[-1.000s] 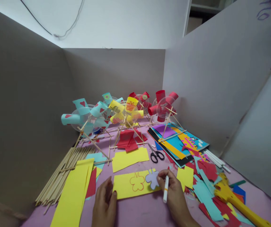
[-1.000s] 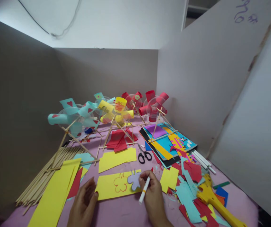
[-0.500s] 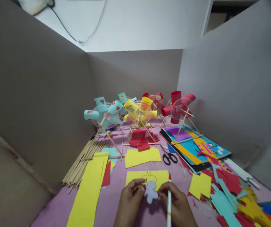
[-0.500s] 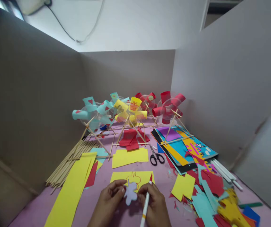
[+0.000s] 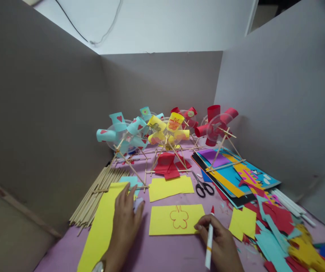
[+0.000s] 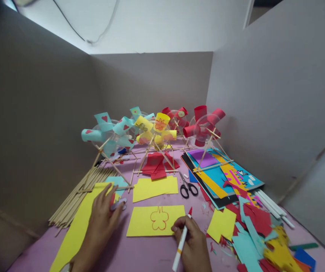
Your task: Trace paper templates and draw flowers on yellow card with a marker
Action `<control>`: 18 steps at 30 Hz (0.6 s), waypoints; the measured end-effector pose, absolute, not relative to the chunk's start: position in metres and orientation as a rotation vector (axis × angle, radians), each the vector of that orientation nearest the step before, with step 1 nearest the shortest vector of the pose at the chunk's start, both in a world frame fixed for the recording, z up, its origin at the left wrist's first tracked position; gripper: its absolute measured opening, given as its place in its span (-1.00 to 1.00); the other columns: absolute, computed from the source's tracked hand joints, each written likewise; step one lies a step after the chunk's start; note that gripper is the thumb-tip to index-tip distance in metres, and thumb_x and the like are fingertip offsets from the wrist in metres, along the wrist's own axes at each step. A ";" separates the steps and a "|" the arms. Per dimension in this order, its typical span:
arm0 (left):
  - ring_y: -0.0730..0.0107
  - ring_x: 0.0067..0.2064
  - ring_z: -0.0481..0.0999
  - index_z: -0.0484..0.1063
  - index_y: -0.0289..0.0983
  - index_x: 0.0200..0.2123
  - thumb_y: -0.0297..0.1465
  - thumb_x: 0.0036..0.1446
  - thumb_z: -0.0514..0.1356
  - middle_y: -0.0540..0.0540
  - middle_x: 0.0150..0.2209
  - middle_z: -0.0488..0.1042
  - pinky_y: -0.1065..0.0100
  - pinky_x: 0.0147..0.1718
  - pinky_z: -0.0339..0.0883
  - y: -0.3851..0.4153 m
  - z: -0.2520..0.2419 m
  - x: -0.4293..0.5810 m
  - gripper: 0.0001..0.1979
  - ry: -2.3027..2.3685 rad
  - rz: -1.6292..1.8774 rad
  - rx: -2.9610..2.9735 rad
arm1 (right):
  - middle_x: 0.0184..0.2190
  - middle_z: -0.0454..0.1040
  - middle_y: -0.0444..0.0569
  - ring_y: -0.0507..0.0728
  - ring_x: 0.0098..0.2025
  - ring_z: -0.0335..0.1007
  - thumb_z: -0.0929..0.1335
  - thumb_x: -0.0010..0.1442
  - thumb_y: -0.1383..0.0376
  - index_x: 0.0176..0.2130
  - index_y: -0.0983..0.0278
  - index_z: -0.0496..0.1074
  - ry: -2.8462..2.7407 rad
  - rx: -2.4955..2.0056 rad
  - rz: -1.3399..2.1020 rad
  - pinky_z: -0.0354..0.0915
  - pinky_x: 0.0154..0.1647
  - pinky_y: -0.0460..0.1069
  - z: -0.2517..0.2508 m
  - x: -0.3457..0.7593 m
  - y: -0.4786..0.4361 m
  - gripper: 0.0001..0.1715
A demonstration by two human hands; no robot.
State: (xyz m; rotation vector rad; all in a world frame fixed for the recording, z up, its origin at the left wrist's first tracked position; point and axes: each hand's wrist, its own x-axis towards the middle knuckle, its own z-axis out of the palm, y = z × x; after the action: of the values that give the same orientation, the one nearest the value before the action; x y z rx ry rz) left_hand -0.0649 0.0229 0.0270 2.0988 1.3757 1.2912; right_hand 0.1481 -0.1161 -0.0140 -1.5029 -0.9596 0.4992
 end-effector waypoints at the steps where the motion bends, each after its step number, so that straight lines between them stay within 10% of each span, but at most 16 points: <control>1: 0.06 0.24 0.14 0.33 -0.25 0.09 -0.28 0.09 0.14 -0.24 0.21 0.22 -0.06 0.17 0.02 0.013 0.023 -0.060 -0.53 1.254 1.176 2.301 | -0.53 0.42 -0.09 0.16 -0.44 0.35 0.36 0.08 0.17 -0.48 0.22 0.38 -0.972 -1.525 0.492 0.24 -0.43 -0.03 -0.012 0.151 -0.116 -0.81; 8: 0.06 0.17 0.30 0.30 -0.23 0.12 -0.38 0.19 0.10 -0.23 0.14 0.34 -0.12 0.08 0.20 -0.019 -0.004 -0.040 -0.59 0.828 0.505 2.967 | -0.31 0.44 -0.02 0.24 -0.20 0.40 0.39 0.06 0.26 -0.27 0.22 0.45 -1.083 -1.599 0.410 0.29 -0.22 0.05 -0.004 0.165 -0.115 -0.84; 18: 0.35 0.06 0.44 0.32 -0.32 0.09 -0.69 0.09 -0.08 -0.13 0.01 0.48 0.33 0.09 0.25 -0.063 -0.007 -0.065 -0.48 0.409 0.939 3.288 | -0.23 0.52 0.04 0.21 -0.13 0.40 0.19 0.32 0.07 -0.19 0.23 0.32 -0.806 -1.366 0.195 0.22 -0.07 0.11 0.020 0.177 -0.128 -0.69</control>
State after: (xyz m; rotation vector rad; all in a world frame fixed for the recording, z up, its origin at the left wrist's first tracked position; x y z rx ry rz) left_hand -0.0646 -0.0630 -0.0066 3.2884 0.4085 0.9386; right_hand 0.1766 -0.1283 0.0203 -1.3664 -0.8061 0.1947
